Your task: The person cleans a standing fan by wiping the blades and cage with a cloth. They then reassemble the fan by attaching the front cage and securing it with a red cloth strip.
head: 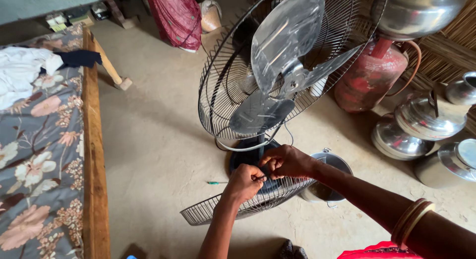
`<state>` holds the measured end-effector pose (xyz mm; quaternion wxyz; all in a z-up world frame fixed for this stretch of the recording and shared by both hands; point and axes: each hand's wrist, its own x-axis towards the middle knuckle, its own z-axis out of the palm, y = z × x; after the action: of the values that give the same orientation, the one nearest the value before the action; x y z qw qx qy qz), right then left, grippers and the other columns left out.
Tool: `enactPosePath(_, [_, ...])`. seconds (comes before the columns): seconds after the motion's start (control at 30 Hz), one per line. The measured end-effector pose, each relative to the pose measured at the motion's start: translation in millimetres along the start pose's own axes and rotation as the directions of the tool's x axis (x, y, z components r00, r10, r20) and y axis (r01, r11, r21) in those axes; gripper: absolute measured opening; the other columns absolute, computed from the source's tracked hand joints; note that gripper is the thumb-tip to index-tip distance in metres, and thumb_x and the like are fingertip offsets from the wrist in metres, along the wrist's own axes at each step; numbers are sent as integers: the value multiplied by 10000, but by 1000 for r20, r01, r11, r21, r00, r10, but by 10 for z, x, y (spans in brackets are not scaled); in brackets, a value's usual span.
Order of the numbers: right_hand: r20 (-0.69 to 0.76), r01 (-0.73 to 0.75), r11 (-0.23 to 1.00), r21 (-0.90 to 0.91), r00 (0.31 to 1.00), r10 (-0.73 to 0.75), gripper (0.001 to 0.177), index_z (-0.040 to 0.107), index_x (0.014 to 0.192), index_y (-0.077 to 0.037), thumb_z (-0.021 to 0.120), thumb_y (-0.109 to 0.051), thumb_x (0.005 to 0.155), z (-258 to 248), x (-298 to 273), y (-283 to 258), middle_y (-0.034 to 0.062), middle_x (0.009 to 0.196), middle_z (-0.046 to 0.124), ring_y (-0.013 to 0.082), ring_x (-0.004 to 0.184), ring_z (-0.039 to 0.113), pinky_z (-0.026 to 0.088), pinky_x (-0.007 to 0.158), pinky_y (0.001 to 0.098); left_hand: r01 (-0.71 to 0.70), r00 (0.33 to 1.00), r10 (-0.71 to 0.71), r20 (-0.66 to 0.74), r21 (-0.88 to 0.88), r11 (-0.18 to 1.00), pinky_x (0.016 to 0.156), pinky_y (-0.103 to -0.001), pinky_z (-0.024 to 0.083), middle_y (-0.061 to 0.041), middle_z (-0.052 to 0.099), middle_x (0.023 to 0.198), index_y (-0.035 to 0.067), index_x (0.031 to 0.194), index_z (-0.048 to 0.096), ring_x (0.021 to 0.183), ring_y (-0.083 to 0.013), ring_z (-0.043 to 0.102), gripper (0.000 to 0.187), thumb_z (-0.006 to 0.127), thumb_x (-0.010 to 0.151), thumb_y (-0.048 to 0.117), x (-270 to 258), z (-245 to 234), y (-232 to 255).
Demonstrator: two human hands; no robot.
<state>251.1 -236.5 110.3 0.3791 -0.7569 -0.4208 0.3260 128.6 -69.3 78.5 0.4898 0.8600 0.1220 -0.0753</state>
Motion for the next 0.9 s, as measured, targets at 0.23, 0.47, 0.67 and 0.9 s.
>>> enactPosePath(0.23, [19, 12, 997, -76, 1000, -10, 438, 721, 1165, -86, 822, 14, 751, 1, 34, 1, 14, 784, 766, 80, 739, 716, 589, 693, 283, 61, 998, -60, 19, -53, 997, 728, -319, 577, -115, 796, 832, 14, 903, 795, 776, -152, 758, 129, 775, 852, 132, -38, -40, 70])
enactPosePath(0.47, [55, -3, 999, -49, 998, 5, 421, 708, 1204, -92, 766, 4, 798, 20, -18, -5, 20, 810, 782, 84, 771, 751, 615, 732, 276, 155, 988, -155, -1, -15, 988, 729, -343, 589, -133, 779, 820, 32, 894, 798, 754, -181, 746, 154, 780, 843, 176, -122, -8, 174])
enactPosePath(0.67, [167, 3, 999, -54, 986, 6, 450, 681, 1243, -57, 691, -9, 795, 58, -94, -83, 60, 907, 781, 137, 805, 752, 623, 747, 319, 137, 990, -136, -46, 19, 990, 698, -333, 562, -151, 763, 763, 46, 817, 818, 704, -193, 733, 119, 787, 757, 143, -99, 103, 134])
enactPosePath(0.9, [211, -120, 981, 154, 974, 86, 520, 584, 1367, -73, 431, -158, 877, 83, -170, -118, 135, 893, 795, 220, 743, 802, 676, 722, 353, 99, 994, -92, -60, 125, 987, 635, -389, 571, -184, 744, 713, 13, 773, 780, 657, -226, 745, 188, 675, 847, 149, -98, 144, 89])
